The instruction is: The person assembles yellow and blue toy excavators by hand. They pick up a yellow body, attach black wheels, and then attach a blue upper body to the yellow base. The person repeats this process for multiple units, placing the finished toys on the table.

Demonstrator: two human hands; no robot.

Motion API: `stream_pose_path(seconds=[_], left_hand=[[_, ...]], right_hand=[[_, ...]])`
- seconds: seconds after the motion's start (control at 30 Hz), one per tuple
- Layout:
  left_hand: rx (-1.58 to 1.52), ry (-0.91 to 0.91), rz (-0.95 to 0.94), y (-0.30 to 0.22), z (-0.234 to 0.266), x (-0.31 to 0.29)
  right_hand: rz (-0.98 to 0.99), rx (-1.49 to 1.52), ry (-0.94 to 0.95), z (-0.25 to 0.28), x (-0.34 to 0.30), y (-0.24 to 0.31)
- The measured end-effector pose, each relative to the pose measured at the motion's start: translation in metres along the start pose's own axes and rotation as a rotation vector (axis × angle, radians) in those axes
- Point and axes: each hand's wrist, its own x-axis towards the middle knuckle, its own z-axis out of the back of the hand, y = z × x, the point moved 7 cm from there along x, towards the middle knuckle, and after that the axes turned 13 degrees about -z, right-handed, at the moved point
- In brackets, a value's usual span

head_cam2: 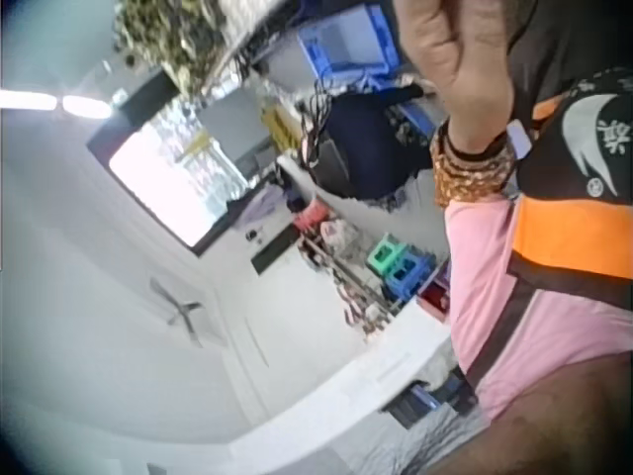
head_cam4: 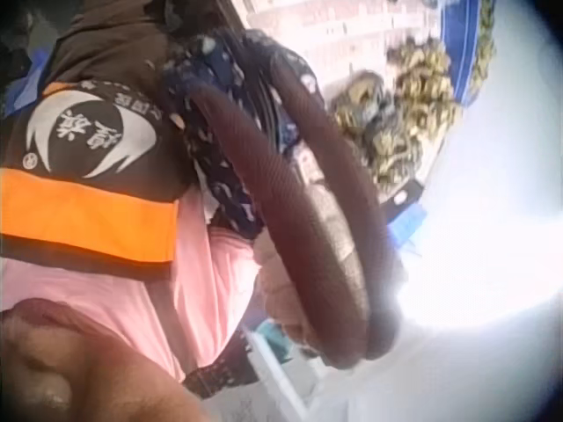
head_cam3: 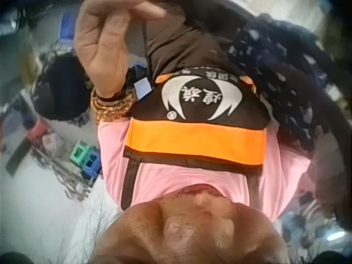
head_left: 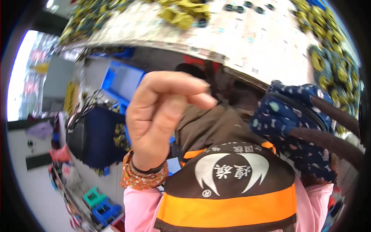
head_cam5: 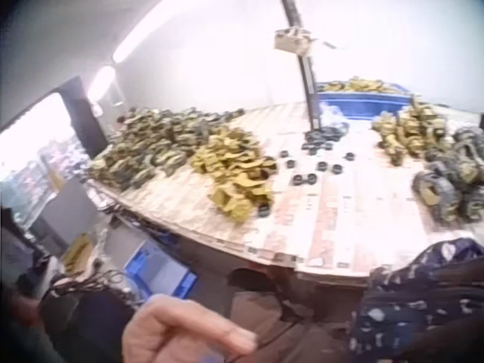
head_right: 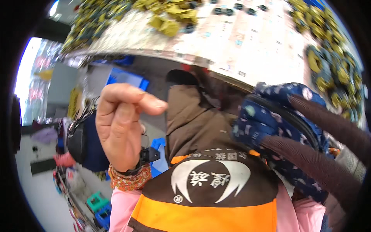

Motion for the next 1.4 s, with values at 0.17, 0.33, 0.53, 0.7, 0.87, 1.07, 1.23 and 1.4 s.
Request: stream_pose_path(seconds=[0.17, 0.33, 0.53, 0.7, 0.87, 1.07, 1.23, 1.4], left_hand=[[-0.029, 0.055, 0.034, 0.02, -0.009, -0.001], [-0.059, 0.164, 0.073, 0.034, -0.026, 0.011], [-0.059, 0.256, 0.092, 0.04, -0.059, 0.02], [0.01, 0.335, 0.176, 0.05, -0.077, 0.021], [0.192, 0.461, 0.229, 0.058, -0.106, 0.027], [0.352, 0.584, 0.32, 0.079, -0.128, 0.038], [0.459, 0.538, 0.433, 0.102, -0.123, 0.05], [0.542, 0.469, 0.507, 0.117, -0.109, 0.053]], right_hand=[[-0.167, -0.309, -0.114, 0.022, -0.105, 0.021], [-0.574, -0.352, -0.572, 0.054, -0.239, -0.019], [-0.573, 0.098, -1.21, 0.087, -0.289, -0.179], [-0.567, 0.174, -1.228, 0.111, -0.293, -0.333], [-0.576, 0.032, -1.313, 0.167, -0.262, -0.452], [-0.602, -0.768, -1.3, 0.244, -0.204, -0.597], [-0.991, -0.619, -1.154, 0.243, -0.181, -0.646], [-1.241, -0.593, -0.957, 0.21, -0.174, -0.684]])
